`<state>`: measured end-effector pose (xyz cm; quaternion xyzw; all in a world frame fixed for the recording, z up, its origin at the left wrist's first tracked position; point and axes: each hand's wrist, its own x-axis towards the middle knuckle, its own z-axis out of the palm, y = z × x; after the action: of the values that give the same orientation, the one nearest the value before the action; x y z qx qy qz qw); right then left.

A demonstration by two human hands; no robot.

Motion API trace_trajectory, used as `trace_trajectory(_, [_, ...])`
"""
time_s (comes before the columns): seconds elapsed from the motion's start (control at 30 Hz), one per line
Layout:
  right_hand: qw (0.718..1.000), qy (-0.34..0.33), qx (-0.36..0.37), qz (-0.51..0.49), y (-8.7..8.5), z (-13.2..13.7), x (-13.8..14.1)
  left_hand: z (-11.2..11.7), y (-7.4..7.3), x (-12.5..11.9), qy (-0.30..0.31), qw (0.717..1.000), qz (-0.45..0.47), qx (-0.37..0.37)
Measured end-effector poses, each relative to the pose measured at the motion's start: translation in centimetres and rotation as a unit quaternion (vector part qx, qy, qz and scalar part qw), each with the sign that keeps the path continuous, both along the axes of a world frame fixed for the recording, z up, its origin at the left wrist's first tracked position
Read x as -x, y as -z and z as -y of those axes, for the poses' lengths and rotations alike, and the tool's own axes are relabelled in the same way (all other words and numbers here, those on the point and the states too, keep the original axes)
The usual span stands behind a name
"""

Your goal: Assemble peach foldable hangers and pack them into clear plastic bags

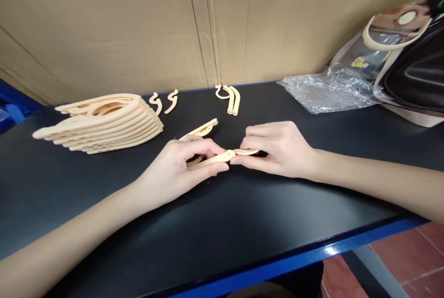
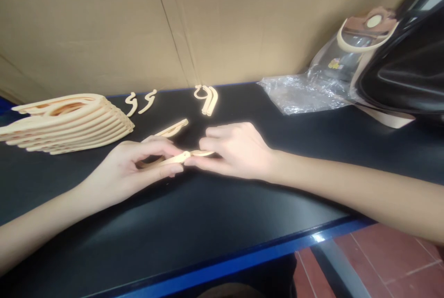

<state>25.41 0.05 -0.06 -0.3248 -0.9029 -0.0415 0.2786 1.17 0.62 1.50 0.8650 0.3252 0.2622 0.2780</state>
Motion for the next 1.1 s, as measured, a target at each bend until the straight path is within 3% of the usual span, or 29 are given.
trace_trajectory(0.23, [1.0, 0.004, -0.005, 0.009, 0.0, 0.2, 0.1, 0.0, 0.1, 0.0, -0.001, 1.0, 0.009, 0.017])
trace_trajectory(0.5, [0.99, -0.004, -0.135, 0.05, 0.1, 0.2, 0.3, 0.1, -0.3, -0.2, 0.028, 0.999, -0.015, -0.006])
trace_trajectory(0.73, [0.994, -0.02, -0.096, 0.042, 0.1, -0.1, 0.1, -0.3, 0.7, 0.2, 0.056, 0.996, -0.007, -0.076])
trace_trajectory(0.97, [0.992, -0.077, -0.085, 0.059, -0.1, -0.1, 0.1, -0.7, 0.1, 0.8, -0.056, 0.978, -0.081, -0.184])
trace_trajectory(1.1, [0.989, -0.12, -0.038, 0.081, -0.2, -0.2, 0.2, -1.5, 0.6, 1.4, -0.078, 0.979, -0.117, -0.15])
